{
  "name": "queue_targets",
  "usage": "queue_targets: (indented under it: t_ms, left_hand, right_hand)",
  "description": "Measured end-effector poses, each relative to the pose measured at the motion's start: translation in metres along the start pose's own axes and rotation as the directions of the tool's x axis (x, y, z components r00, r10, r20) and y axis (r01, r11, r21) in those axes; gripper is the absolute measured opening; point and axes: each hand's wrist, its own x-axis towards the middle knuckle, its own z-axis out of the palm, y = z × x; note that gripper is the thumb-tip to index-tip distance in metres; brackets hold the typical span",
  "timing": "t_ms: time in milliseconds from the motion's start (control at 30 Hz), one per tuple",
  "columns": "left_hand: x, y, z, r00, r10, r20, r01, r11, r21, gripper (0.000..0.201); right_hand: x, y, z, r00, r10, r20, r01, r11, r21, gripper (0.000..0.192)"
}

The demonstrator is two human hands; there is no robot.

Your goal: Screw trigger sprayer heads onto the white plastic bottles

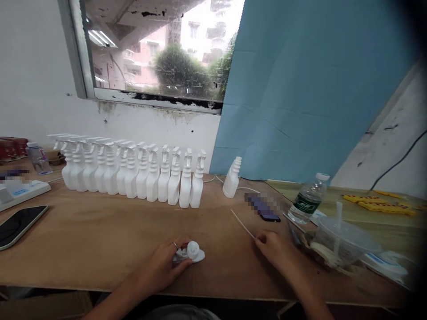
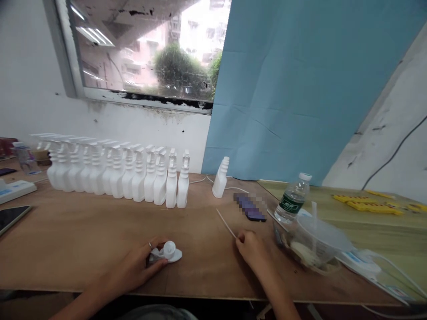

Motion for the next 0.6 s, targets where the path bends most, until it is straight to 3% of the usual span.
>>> queue_targets:
  t_ms: [67, 133, 167, 267, 333, 467, 600]
  left_hand:
    - [0.000, 0.000, -0.001, 1.000, -0.011, 0.007, 0.011, 1.000, 0.002, 0.027]
    - [-0.001, 0.000, -0.001, 1.000, -0.016, 0.012, 0.016, 1.000, 0.004, 0.028]
    - [-0.001, 0.000, 0.000, 1.000, -0.016, 0.011, 0.016, 1.000, 0.006, 0.029]
    - [-0.001, -0.002, 0.001, 1.000, -0.008, 0.008, 0.008, 1.000, 0.016, 0.032]
    - [-0.001, -0.004, 0.001, 1.000, 0.008, 0.006, -0.008, 1.000, 0.023, 0.031]
    - [0.000, -0.009, 0.005, 0.998, 0.060, -0.006, -0.060, 0.998, 0.017, 0.029]
    - [0.000, -0.013, 0.007, 0.997, 0.076, -0.014, -0.076, 0.997, 0.034, 0.031]
  right_hand:
    - [-0.002, -0.020, 0.001, 0.996, -0.080, -0.046, 0.091, 0.912, 0.399, 0.013]
    - [-0.009, -0.048, -0.002, 0.989, -0.136, -0.066, 0.137, 0.628, 0.766, 0.015]
    - [-0.013, -0.064, -0.005, 0.990, -0.132, -0.059, 0.115, 0.473, 0.874, 0.019]
    - [-0.025, -0.114, -0.012, 0.983, -0.182, -0.022, 0.034, 0.064, 0.997, 0.026]
    - [-0.028, -0.143, -0.009, 0.966, -0.253, 0.054, -0.085, -0.114, 0.990, 0.039]
    - [-0.029, -0.179, 0.015, 0.916, -0.358, 0.181, -0.294, -0.289, 0.911, 0.053]
    - [-0.032, -0.192, 0.038, 0.912, -0.377, 0.160, -0.294, -0.329, 0.898, 0.062]
